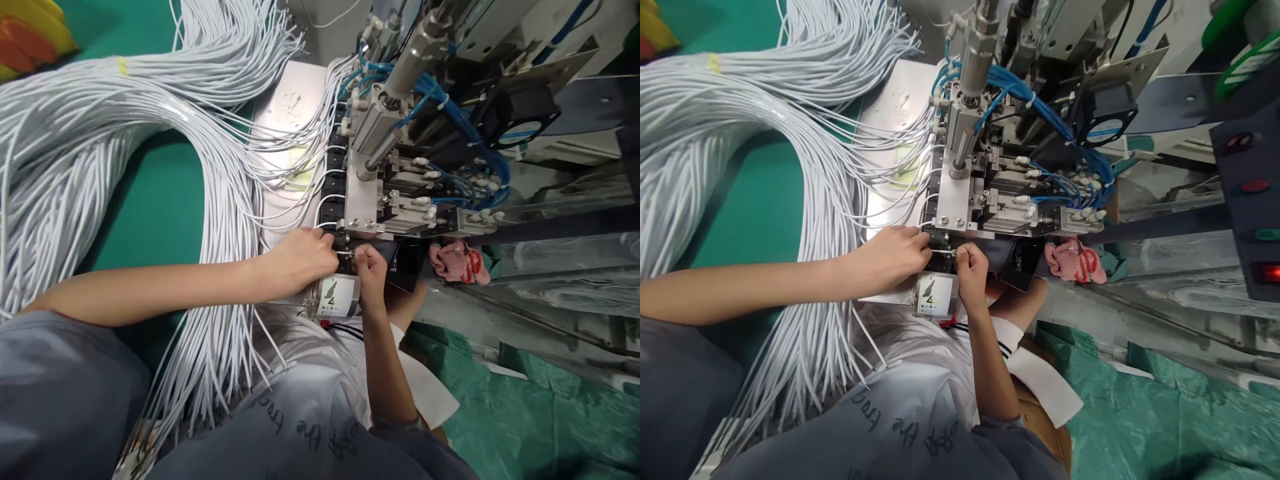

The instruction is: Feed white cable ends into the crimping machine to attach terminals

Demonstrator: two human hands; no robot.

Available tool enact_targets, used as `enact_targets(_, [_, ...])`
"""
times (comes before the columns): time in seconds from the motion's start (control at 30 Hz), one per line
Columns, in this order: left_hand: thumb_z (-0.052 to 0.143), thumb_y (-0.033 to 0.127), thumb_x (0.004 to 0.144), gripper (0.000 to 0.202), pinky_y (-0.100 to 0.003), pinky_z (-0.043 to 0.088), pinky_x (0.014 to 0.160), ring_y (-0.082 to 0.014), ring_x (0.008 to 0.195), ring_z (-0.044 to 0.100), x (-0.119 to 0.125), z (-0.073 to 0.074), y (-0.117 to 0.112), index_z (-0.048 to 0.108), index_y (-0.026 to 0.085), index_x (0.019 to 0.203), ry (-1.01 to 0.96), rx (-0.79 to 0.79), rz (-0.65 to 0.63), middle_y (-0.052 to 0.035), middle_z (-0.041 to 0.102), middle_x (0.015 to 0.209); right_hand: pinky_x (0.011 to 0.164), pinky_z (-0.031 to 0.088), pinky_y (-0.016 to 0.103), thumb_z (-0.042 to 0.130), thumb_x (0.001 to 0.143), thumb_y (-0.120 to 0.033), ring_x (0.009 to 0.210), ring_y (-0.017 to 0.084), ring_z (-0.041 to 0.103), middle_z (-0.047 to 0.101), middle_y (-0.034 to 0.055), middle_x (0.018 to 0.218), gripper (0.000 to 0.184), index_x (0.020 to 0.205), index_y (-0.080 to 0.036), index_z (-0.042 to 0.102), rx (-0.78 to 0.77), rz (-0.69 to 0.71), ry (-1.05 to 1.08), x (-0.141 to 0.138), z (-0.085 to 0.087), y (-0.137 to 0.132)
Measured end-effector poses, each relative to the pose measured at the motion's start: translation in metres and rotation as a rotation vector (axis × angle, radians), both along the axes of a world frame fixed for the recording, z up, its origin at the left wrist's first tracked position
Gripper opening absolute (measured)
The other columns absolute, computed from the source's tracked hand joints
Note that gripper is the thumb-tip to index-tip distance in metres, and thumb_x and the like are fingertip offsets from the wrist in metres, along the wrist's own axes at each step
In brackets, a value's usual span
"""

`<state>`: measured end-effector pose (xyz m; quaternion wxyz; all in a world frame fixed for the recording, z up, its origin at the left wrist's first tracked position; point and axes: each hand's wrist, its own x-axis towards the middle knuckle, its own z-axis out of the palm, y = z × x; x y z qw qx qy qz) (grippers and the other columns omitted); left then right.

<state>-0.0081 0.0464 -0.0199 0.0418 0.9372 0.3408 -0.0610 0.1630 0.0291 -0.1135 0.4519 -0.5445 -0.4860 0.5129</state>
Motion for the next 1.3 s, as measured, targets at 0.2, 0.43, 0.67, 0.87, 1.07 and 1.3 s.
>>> enact_targets(0.2, [0.048, 0.001, 0.076, 0.018, -0.026, 0.028, 0.044, -0.0169, 0.058, 0.06, -0.006, 0.008, -0.003, 0.063, 0.011, 0.075, 0.023, -0.01, 0.101, -0.0089, 0.06, 0.076, 0.049, 0.029, 0.024, 0.047, 0.087, -0.035, 0.051, 0.009, 0.032, 0.033, -0.0057, 0.057, 0.03, 0.062, -0.02, 0.041, 0.187, -0.295, -0.244, 0.002, 0.024, -0.016])
enact_targets(0.43, [0.037, -0.003, 0.08, 0.033, -0.028, 0.027, 0.048, -0.0209, 0.066, 0.064, -0.011, 0.0, 0.007, 0.062, 0.007, 0.099, 0.015, 0.08, 0.26, -0.0136, 0.063, 0.081, 0.056, 0.044, 0.024, 0.051, 0.087, -0.025, 0.053, 0.012, 0.056, 0.063, 0.0002, 0.06, 0.019, 0.075, -0.019, 0.064, 0.25, 0.224, -0.441, -0.053, 0.05, -0.089])
enact_targets(0.67, [0.038, 0.001, 0.08, 0.03, -0.032, 0.037, 0.055, -0.0259, 0.073, 0.064, -0.013, -0.002, 0.011, 0.066, 0.008, 0.089, -0.069, 0.064, 0.215, -0.0158, 0.064, 0.081, 0.071, 0.051, 0.03, 0.056, 0.084, -0.025, 0.073, 0.021, 0.069, 0.074, 0.0067, 0.081, 0.021, 0.102, -0.019, 0.066, 0.158, 0.332, -0.436, -0.107, 0.034, -0.097])
enact_targets(0.87, [0.039, 0.008, 0.086, 0.026, -0.031, 0.037, 0.055, -0.0236, 0.068, 0.062, -0.008, 0.009, 0.002, 0.065, 0.01, 0.083, -0.149, 0.046, 0.149, -0.0124, 0.063, 0.075, 0.06, 0.046, 0.028, 0.053, 0.079, -0.017, 0.06, 0.021, 0.065, 0.07, 0.0054, 0.066, 0.014, 0.083, -0.017, 0.066, 0.099, 0.371, -0.55, -0.111, 0.048, -0.084])
enact_targets(1.07, [0.038, 0.027, 0.093, 0.031, -0.027, 0.032, 0.049, -0.0152, 0.062, 0.058, -0.001, 0.015, -0.021, 0.064, 0.013, 0.083, -0.373, -0.082, -0.024, -0.0067, 0.063, 0.078, 0.071, 0.047, 0.034, 0.047, 0.08, -0.019, 0.08, 0.029, 0.064, 0.071, 0.0131, 0.085, 0.022, 0.088, -0.015, 0.068, 0.24, 0.372, -0.695, -0.114, 0.056, -0.086])
enact_targets(1.3, [0.042, 0.03, 0.094, 0.029, -0.021, 0.045, 0.075, -0.0114, 0.082, 0.06, 0.005, 0.012, -0.029, 0.067, 0.014, 0.091, -0.762, -0.605, -0.181, -0.0071, 0.065, 0.093, 0.069, 0.05, 0.034, 0.044, 0.088, -0.028, 0.072, 0.022, 0.059, 0.064, 0.0049, 0.069, 0.023, 0.088, -0.02, 0.066, 0.21, 0.287, -0.368, -0.077, 0.052, -0.092])
